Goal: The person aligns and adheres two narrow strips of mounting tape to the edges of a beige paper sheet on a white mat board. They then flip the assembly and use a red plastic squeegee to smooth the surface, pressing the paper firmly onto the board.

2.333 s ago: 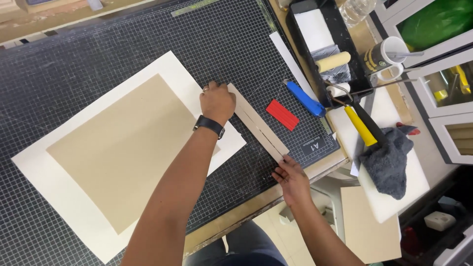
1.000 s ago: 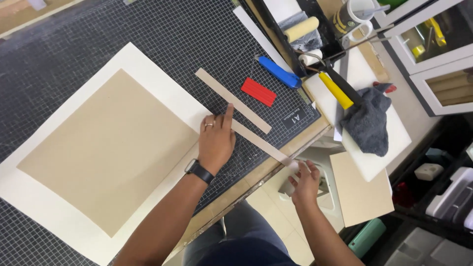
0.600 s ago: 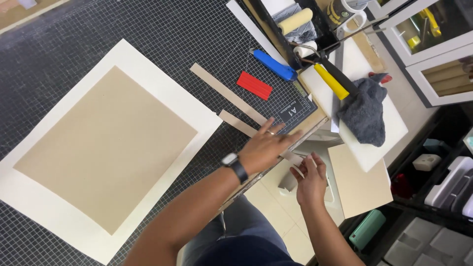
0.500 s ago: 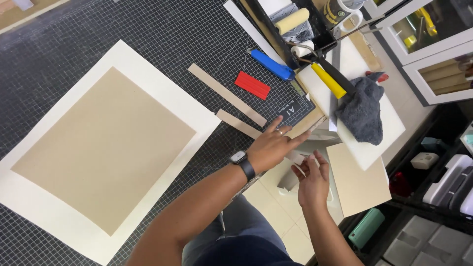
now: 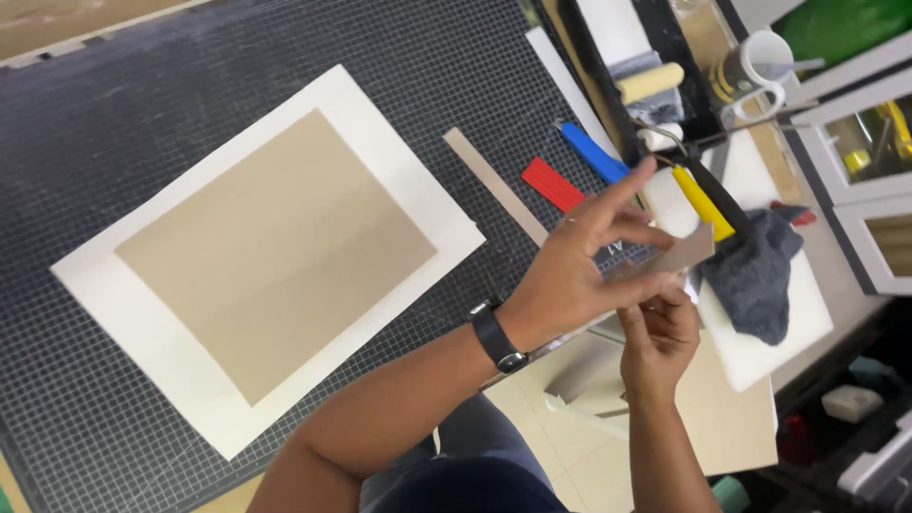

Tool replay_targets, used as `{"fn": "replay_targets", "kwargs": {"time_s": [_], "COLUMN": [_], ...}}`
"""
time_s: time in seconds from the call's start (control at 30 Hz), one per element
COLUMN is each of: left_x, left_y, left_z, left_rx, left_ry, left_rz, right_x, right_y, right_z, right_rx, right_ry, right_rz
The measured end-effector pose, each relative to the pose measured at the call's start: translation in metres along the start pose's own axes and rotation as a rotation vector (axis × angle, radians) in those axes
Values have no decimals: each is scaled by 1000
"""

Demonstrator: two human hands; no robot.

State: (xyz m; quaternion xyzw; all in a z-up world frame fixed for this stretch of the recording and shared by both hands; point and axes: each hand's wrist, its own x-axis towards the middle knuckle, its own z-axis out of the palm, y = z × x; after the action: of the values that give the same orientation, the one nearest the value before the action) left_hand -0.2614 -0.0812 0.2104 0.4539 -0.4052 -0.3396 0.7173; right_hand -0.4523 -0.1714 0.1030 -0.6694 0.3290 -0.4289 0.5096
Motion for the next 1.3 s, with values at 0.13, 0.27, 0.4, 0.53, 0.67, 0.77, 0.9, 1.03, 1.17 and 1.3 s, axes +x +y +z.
{"fn": "replay_targets", "kwargs": {"time_s": [0.13, 0.27, 0.4, 0.53, 0.67, 0.77, 0.9, 1.03, 1.17, 1.3], "left_x": [1, -5, -10, -13, -26, -35, -29, -22, -26, -29], "left_y": [8, 9, 2, -20, -52, -93, -160, -192, -200, -196], "left_z": [-37, -74, -113, -152, -216, -267, -317, -330, -329, -325], "left_rx": [84, 97, 100, 24, 232, 709, 1318, 1513, 1626, 1619], "left_ry": [210, 409, 552, 698, 767, 873, 861, 886, 820, 802], "left_rz": [40, 65, 112, 129, 129, 5, -145, -65, -166, -181], "right_x": [22, 31, 48, 60, 81, 94, 105, 108, 108, 107], "right_y": [-4, -29, -29, -13, -24, -21, -5, 26, 38, 52], "right_z": [46, 100, 150, 195, 226, 250, 284, 311, 327, 334], "right_rx": [70, 169, 286, 232, 21, -172, -419, -591, -718, -783], "right_ry": [-154, -380, -639, -607, -711, -767, -852, -896, -933, -944], "right_rz": [-36, 22, 3, -46, -58, -29, -113, -142, -232, -277]}}
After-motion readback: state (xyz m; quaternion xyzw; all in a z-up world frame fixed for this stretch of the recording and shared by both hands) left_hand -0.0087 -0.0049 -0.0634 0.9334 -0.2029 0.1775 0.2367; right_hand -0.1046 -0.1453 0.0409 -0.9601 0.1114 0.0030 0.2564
